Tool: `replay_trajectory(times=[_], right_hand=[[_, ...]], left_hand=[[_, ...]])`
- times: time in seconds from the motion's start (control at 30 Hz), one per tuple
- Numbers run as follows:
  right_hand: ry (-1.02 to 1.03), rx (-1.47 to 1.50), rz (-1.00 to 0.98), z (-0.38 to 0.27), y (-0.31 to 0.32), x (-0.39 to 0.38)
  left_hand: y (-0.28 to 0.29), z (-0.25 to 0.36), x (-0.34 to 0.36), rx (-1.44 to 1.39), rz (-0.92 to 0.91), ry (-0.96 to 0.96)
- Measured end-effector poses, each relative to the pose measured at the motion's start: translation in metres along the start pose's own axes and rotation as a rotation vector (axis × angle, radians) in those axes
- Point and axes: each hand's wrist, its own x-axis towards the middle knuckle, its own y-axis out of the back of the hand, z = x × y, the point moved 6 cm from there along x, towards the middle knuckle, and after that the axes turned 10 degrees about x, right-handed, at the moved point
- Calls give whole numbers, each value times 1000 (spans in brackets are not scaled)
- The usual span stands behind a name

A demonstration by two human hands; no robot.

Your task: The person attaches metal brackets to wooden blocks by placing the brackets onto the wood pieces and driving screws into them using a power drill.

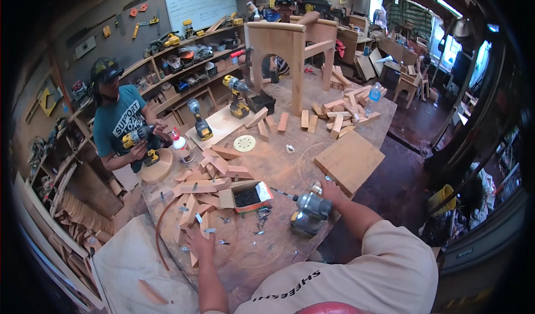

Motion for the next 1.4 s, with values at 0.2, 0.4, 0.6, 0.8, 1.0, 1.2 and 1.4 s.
replay_trajectory(times=[0.2, 0.4, 0.6, 0.8, 1.0, 1.2, 1.4], right_hand=[[-105, 65, -19, -8, 10, 0], [-91, 56, 41, -3, 4, -2], [-88, 32, 68, 7, -9, 6], [-72, 33, 71, -18, 11, -7], [-8, 4, 130, -13, 16, -11], [-69, 48, 50, -24, 23, -11], [-16, 27, 17, -18, 14, -11]], left_hand=[[-18, -28, 1, -183, 193, -199], [-18, -38, 17, -261, -56, -187], [28, -56, 31, -436, -308, -393], [66, -89, 1, -799, -138, -379], [64, -73, -44, -1446, -137, -221], [43, -49, -66, -1358, -267, -79], [63, -9, -75, -1414, -214, -65]])
